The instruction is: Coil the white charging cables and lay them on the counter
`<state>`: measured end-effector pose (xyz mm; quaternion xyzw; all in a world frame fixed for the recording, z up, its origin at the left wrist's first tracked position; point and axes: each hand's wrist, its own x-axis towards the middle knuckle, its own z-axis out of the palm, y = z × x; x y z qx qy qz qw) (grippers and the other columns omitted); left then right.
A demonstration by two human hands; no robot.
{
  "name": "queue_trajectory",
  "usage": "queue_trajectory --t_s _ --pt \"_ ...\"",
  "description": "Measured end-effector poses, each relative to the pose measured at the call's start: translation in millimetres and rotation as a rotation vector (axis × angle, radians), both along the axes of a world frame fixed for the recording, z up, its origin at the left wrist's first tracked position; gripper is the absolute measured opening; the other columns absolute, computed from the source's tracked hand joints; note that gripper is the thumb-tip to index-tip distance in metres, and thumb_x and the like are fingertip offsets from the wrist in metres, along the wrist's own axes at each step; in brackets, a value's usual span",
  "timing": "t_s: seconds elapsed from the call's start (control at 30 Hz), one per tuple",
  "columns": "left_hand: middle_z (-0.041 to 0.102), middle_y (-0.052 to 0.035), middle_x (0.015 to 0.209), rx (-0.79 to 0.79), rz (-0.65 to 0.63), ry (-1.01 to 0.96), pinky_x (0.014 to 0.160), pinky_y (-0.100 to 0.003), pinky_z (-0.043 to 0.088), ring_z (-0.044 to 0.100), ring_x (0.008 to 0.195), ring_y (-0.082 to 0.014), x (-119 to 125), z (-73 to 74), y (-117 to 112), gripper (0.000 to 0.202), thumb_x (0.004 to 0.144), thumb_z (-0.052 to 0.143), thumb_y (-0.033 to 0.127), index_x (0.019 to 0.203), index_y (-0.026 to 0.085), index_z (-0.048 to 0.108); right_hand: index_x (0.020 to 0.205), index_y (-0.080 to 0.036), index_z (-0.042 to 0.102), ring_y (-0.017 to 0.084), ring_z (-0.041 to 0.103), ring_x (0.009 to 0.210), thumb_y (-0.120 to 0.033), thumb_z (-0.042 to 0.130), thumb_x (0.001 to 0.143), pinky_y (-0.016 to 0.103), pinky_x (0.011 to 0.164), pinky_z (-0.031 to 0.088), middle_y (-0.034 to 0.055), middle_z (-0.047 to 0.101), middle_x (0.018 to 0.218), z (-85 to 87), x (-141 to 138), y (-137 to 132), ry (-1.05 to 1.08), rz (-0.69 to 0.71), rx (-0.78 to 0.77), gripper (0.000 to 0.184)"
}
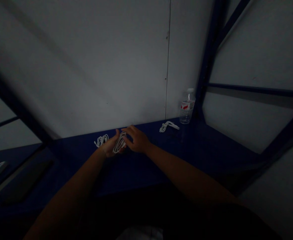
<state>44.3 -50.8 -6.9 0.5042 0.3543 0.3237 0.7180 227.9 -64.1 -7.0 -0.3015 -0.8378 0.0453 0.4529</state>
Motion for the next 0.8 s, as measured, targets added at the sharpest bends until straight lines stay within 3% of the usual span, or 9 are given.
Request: queue_trajectory --t_s 0.13,0.27,0.43,0.5,0.63,0.7,0.8 --pt "0.060 -0.0028 0.071 0.169 -0.133 0.014 0.049 -0.020 0.039 0.055 0.053 -0.0105 -1 -6.0 -4 0.066 0.061 0.076 0.061 0.105 0.017 0.055 0.122 -0.019 0.057 0.023 0.053 0.109 -0.035 0.047 0.094 0.037 0.095 0.042 0.0121 0.057 0.116 0.9 1 0 -0.073 0.082 0.058 0.034" --pt "0.058 -0.0005 0.070 0.251 -0.156 0.024 0.049 -0.020 0.035 0.051 0.052 -0.0089 5 -7.7 -8 0.086 0.059 0.082 0.053 0.128 0.016 0.046 0.107 -0.020 0.062 0.020 0.057 0.103 -0.033 0.047 0.094 0.034 0.091 0.044 0.0083 0.063 0.108 -1.2 2 4 -0.110 0.185 0.017 0.024" --pt "0.062 -0.0071 0.103 0.279 -0.117 0.077 0.063 -0.024 0.044 0.059 0.071 -0.0116 20 -4.3 -17 0.114 0.058 0.087 0.026 0.149 0.027 0.018 0.096 -0.020 0.064 0.017 0.063 0.086 -0.036 0.055 0.091 0.030 0.079 0.046 0.0045 0.069 0.095 -13.3 3 16 -0.064 0.207 -0.101 0.019" --pt "0.063 -0.0082 0.103 0.268 -0.124 0.102 0.063 -0.026 0.046 0.059 0.068 -0.0113 21 -3.7 -17 0.109 0.061 0.085 0.027 0.148 0.026 0.020 0.094 -0.020 0.066 0.016 0.064 0.084 -0.037 0.056 0.090 0.028 0.076 0.046 0.0037 0.070 0.094 -16.0 3 20 -0.035 0.213 -0.140 0.020" --pt "0.064 -0.0080 0.090 0.258 -0.215 0.281 0.064 -0.029 0.049 0.061 0.067 -0.0137 15 -3.5 -12 0.085 0.064 0.082 0.031 0.136 0.017 0.039 0.088 -0.019 0.067 0.014 0.061 0.071 -0.039 0.056 0.089 0.025 0.066 0.043 0.0021 0.069 0.081 -12.2 12 26 0.063 0.113 -0.175 0.023" --pt "0.063 -0.0038 0.080 0.318 -0.247 0.405 0.059 -0.027 0.047 0.059 0.063 -0.0130 13 -3.9 -8 0.077 0.063 0.082 0.032 0.128 0.016 0.046 0.083 -0.018 0.066 0.013 0.057 0.062 -0.043 0.057 0.088 0.024 0.060 0.040 0.0008 0.066 0.071 -8.7 19 30 0.141 0.005 -0.179 0.028" --pt "0.056 0.0031 0.065 0.415 -0.190 0.538 0.050 -0.023 0.039 0.050 0.052 -0.0098 15 -5.8 -5 0.061 0.063 0.080 0.038 0.114 0.015 0.054 0.080 -0.017 0.066 0.012 0.054 0.058 -0.048 0.055 0.087 0.024 0.056 0.037 0.0004 0.063 0.066 -6.5 26 34 0.237 -0.123 -0.194 0.033"
